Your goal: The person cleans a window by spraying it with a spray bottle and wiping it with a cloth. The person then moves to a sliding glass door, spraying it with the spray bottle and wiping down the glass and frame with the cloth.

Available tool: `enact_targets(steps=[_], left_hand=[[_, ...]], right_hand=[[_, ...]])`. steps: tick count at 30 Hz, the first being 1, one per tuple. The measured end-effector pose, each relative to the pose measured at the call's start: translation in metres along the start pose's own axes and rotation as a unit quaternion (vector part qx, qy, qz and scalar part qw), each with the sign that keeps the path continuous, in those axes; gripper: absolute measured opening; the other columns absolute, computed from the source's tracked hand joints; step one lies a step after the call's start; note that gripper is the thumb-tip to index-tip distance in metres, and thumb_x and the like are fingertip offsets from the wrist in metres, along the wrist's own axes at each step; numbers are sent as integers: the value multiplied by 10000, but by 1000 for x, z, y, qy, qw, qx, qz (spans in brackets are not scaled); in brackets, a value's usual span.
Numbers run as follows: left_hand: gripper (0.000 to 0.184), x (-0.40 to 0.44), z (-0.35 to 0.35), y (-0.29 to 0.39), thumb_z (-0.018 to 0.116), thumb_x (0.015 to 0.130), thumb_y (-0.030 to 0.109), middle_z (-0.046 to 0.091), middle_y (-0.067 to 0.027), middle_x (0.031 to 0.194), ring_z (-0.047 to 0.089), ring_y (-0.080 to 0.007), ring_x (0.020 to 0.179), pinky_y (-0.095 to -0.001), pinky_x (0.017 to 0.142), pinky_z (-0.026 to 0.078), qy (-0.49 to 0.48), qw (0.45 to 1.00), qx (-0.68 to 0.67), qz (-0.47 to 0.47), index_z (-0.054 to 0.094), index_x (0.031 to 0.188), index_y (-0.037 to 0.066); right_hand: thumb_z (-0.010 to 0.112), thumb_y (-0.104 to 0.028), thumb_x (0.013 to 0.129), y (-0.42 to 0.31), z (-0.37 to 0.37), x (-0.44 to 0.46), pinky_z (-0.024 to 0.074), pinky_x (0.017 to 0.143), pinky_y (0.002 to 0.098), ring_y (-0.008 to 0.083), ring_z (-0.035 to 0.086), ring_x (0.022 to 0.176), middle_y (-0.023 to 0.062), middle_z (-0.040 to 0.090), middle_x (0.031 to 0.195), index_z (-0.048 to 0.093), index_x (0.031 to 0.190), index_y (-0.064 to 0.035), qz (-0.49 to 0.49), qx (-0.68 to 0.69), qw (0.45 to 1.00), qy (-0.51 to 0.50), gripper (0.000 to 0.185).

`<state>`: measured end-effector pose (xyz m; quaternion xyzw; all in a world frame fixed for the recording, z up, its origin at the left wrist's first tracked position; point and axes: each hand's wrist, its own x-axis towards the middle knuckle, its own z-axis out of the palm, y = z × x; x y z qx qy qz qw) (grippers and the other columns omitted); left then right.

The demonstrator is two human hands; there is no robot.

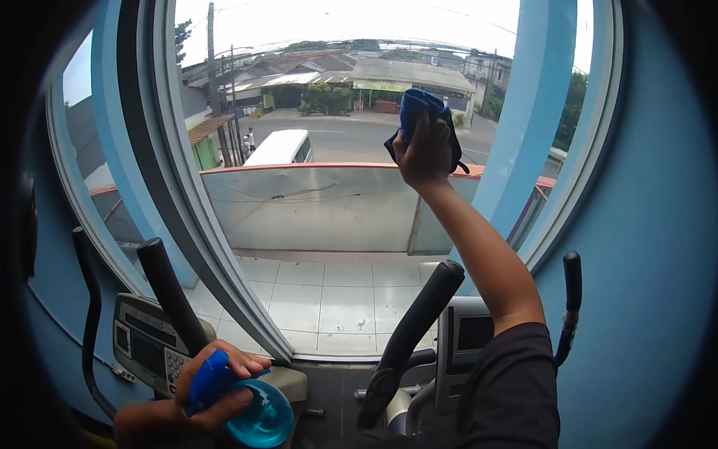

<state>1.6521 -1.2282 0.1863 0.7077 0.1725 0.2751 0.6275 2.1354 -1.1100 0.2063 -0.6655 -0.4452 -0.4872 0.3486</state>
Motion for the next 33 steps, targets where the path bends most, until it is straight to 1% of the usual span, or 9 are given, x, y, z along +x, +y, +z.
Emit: enact_targets(steps=[4,5,9,12,14,18,20,26,33], left_hand=[[245,-31,-18,-6,692,860,28,609,-144,1093,603,-284,1198,-450,1080,447,-3,998,7,67,569,1070,60],[290,-30,-22,-8,628,871,-40,564,-184,1099,584,-283,1115,-450,1041,453,-24,960,66,270,537,1146,-37],[371,-44,-35,5,626,873,-51,574,-195,1117,597,-303,1092,-472,972,506,-66,954,128,261,510,1225,-42],[386,-49,-32,3,622,866,-65,579,-200,1122,605,-307,1070,-471,952,516,-51,945,98,307,499,1231,-41],[397,-56,-31,6,623,860,-73,582,-194,1104,607,-307,1062,-462,951,516,-46,946,122,296,496,1235,-44],[280,-72,-32,4,703,824,24,613,-142,1083,610,-279,1184,-440,1069,455,13,994,28,107,569,1069,50],[379,-72,-37,15,609,857,-79,583,-186,1078,608,-297,1051,-449,945,516,68,955,112,267,504,1221,-55],[241,-78,-42,26,555,898,-63,585,-191,1128,585,-271,1156,-419,1057,441,119,981,105,113,537,1138,-71],[281,-56,-35,18,551,927,-21,588,-206,1188,574,-291,1194,-410,1078,421,75,985,105,116,524,1205,-49]], right_hand=[[656,-404,897,-41,-27,37,587,670,460,428,628,989,232,450,1079,351,1311,4,-137,-24,976,-167,656],[660,-484,894,-54,-32,42,591,670,452,390,675,904,220,496,1070,345,1301,-27,-142,-49,971,-185,688],[640,-552,889,-112,-32,64,576,618,430,337,702,720,170,603,1038,410,1251,-119,-251,-77,929,-261,609],[643,-522,889,-154,12,69,483,769,388,234,611,908,79,563,1025,492,1266,-167,-437,-86,894,-55,540],[643,-465,897,-200,23,72,443,854,379,222,537,1032,43,552,1059,517,1263,-156,-465,-112,870,-124,496],[644,-403,896,-271,86,63,440,966,401,255,520,1154,103,556,1204,513,1334,-75,-543,21,839,-27,563],[648,-344,888,-306,109,52,441,985,393,266,521,1168,124,538,1277,485,1389,-68,-510,60,857,48,595],[502,-178,910,-343,130,-2,371,1143,442,206,290,1466,4,410,1522,461,1451,-177,-539,88,829,-120,542],[595,-282,916,-271,92,28,328,1178,397,203,416,1392,9,478,1473,553,1351,-175,-610,52,790,-25,450]])
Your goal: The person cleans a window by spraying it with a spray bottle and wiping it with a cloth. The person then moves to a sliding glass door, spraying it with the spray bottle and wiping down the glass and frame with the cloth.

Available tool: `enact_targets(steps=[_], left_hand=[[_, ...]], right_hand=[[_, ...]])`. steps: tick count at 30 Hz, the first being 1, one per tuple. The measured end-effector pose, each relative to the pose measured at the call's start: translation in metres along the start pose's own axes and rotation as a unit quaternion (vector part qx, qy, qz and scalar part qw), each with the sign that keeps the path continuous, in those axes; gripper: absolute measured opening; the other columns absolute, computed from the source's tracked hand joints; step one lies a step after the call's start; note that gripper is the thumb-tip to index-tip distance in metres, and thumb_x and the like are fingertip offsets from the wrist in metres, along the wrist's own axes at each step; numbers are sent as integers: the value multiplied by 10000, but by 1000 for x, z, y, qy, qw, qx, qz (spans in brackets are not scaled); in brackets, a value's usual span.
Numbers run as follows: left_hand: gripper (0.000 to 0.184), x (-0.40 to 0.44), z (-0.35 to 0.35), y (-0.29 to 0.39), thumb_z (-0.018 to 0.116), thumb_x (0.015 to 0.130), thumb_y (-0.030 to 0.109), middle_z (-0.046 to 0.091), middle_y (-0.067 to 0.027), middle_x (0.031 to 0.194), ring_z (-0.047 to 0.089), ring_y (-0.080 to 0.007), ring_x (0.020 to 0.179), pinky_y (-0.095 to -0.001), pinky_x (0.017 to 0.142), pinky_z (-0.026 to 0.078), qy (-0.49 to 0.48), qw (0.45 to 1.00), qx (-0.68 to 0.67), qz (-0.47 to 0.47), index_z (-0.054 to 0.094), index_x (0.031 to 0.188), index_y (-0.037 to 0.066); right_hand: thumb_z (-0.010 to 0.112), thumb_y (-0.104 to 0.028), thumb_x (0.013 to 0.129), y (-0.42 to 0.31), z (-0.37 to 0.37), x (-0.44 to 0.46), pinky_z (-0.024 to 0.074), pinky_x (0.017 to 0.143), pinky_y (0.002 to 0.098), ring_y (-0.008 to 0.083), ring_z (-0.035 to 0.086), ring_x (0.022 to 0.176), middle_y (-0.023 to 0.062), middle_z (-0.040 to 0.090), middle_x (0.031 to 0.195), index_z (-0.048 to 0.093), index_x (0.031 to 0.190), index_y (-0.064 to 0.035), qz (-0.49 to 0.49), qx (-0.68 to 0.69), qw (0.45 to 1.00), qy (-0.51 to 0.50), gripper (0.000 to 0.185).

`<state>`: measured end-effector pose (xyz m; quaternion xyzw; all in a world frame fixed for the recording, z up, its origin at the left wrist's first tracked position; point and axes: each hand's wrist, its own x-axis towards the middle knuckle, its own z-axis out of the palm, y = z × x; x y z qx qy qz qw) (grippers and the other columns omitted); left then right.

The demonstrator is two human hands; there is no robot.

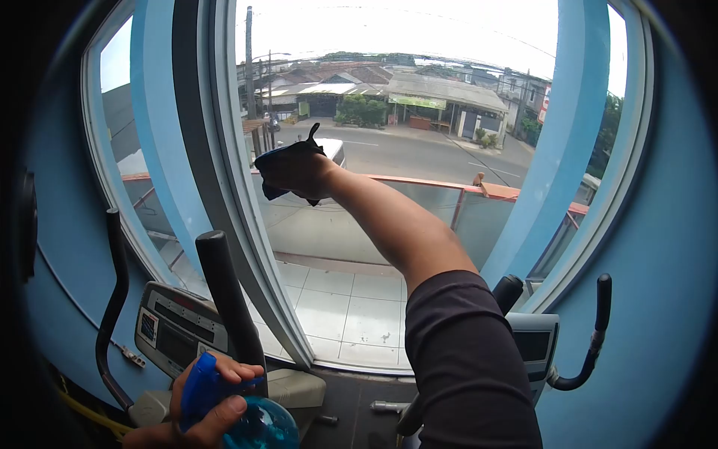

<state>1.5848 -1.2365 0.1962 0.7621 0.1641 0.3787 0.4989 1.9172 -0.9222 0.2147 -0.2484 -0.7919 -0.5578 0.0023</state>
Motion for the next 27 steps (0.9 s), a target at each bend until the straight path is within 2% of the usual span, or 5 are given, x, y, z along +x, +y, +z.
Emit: enact_targets(steps=[8,17,19,23,27], left_hand=[[281,28,26,2,683,823,67,631,-137,1087,614,-262,1168,-401,1027,470,31,988,-89,-122,566,1078,64],[343,49,37,-5,717,813,102,608,-120,1098,588,-273,1205,-405,1017,454,-12,988,-84,-125,535,1104,81],[361,53,43,-3,728,798,134,610,-117,1090,592,-269,1200,-407,1027,450,-14,987,-76,-141,529,1096,86],[377,59,60,-8,759,768,169,634,-117,1077,615,-269,1169,-422,1020,477,6,986,-83,-147,555,1077,95],[424,70,67,-14,802,737,179,650,-113,1076,618,-262,1171,-424,1023,484,23,983,-92,-157,563,1077,99]], right_hand=[[642,-267,923,76,-109,-209,361,1183,382,215,392,1414,31,454,1496,485,1429,-179,-74,76,982,-155,537],[702,-143,779,98,-215,-391,221,1228,428,243,286,1458,19,390,1518,429,1455,-162,149,-90,915,-365,729],[668,-111,782,86,-230,-429,199,1233,433,290,261,1469,83,352,1544,361,1497,-122,319,-99,897,-288,779],[508,-167,873,70,-173,-549,74,1250,409,353,107,1516,218,148,1627,158,1556,2,758,-125,635,-83,785],[456,-116,863,72,-146,-623,87,1243,389,341,148,1509,223,204,1606,197,1539,14,830,-107,533,122,735]])
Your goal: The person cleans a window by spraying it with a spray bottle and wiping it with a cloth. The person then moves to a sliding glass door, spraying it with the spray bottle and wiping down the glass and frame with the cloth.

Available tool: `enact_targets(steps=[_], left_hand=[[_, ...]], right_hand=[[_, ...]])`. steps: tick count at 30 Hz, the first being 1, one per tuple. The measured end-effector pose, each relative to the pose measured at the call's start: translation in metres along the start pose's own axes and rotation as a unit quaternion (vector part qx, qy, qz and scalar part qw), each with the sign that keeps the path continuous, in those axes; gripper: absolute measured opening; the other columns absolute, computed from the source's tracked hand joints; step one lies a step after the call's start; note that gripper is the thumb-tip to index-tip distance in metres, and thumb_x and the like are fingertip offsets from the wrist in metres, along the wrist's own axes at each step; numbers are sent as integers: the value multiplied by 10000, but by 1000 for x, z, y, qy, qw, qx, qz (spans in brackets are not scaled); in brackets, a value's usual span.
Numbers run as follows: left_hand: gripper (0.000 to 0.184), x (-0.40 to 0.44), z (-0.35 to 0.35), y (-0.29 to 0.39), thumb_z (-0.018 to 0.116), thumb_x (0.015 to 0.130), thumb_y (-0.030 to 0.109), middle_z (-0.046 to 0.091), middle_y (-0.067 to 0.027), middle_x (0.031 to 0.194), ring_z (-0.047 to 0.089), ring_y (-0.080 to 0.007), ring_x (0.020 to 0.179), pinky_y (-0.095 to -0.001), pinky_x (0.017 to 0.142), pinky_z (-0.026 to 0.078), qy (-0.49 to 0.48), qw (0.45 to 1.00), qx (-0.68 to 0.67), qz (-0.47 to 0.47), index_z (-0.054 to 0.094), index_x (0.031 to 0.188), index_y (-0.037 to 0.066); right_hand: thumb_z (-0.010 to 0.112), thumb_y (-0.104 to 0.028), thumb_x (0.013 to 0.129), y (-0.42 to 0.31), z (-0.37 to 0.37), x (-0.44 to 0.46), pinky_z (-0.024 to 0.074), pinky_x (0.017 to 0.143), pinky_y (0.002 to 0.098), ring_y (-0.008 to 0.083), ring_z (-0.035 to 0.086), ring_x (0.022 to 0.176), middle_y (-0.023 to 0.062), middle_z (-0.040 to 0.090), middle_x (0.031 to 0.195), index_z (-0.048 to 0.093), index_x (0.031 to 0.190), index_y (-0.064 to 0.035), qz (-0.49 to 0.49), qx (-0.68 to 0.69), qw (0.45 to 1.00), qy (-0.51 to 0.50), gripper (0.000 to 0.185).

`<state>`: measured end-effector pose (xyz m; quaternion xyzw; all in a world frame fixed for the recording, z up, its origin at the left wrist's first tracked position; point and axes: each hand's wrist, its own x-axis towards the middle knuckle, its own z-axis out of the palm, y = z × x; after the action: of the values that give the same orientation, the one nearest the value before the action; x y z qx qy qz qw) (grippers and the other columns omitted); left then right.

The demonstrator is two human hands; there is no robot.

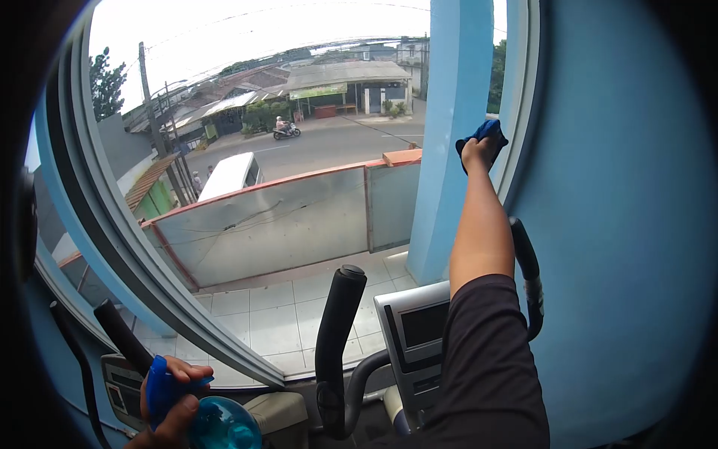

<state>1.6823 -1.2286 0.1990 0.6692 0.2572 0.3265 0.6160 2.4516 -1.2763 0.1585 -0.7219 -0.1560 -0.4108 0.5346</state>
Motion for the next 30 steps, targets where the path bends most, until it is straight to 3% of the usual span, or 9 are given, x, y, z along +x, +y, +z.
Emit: enact_targets(steps=[8,10,14,16,18,19,22,27,30], left_hand=[[370,-4,1,7,751,787,146,600,-108,1069,600,-252,1171,-391,994,484,38,999,30,-5,530,1079,91],[347,-9,-3,7,728,804,138,591,-107,1075,600,-254,1172,-388,1001,477,14,999,34,7,523,1079,87],[303,-33,-20,4,701,836,85,610,-119,1100,587,-266,1211,-422,1058,450,-42,999,2,20,532,1087,84],[298,-50,-36,2,720,853,72,629,-135,1136,591,-276,1216,-445,1084,437,-71,997,-14,35,553,1100,85],[301,-73,-51,3,722,870,87,630,-138,1135,589,-277,1222,-445,1086,436,-76,996,-17,53,555,1120,80],[298,-86,-62,7,712,884,73,616,-139,1148,576,-273,1241,-449,1096,431,-81,995,-12,50,550,1134,69],[290,-131,-94,10,697,894,52,601,-138,1166,556,-264,1266,-457,1116,412,-75,994,-47,59,540,1137,55],[277,-207,-139,10,657,938,74,599,-163,1195,549,-284,1267,-448,1096,433,-14,994,-35,102,527,1178,30],[426,-251,-159,0,623,949,27,588,-144,1224,557,-277,1252,-457,1068,458,34,978,5,204,445,1333,76]], right_hand=[[440,-196,891,-19,25,0,306,1175,436,349,392,1395,218,389,1514,372,1475,5,210,-21,971,108,622],[435,-288,940,-71,25,-25,231,1212,445,359,243,1474,230,262,1584,288,1515,20,219,-27,969,114,668],[406,-224,939,-154,56,-48,224,1207,424,355,299,1443,249,325,1552,391,1453,47,97,-110,985,96,581],[414,-242,940,-217,47,-66,310,1162,394,358,460,1333,242,478,1448,501,1363,45,-120,172,974,81,518],[407,-190,957,-273,21,-66,507,863,389,318,667,991,190,689,1019,625,1107,-4,-78,301,947,-76,323],[433,-211,976,-285,14,-54,513,786,380,267,666,939,169,680,923,621,1035,-15,-209,181,953,-125,278],[464,-179,1017,-382,-64,-95,558,853,365,234,668,985,143,651,1105,582,1167,-6,9,611,636,-471,258],[408,-222,1057,-534,-156,-220,557,906,354,192,648,1038,113,624,1183,496,1334,-8,22,639,564,-522,361],[434,-253,1046,-623,-205,-309,529,952,356,200,627,1092,139,610,1232,424,1443,2,-104,652,425,-620,472]])
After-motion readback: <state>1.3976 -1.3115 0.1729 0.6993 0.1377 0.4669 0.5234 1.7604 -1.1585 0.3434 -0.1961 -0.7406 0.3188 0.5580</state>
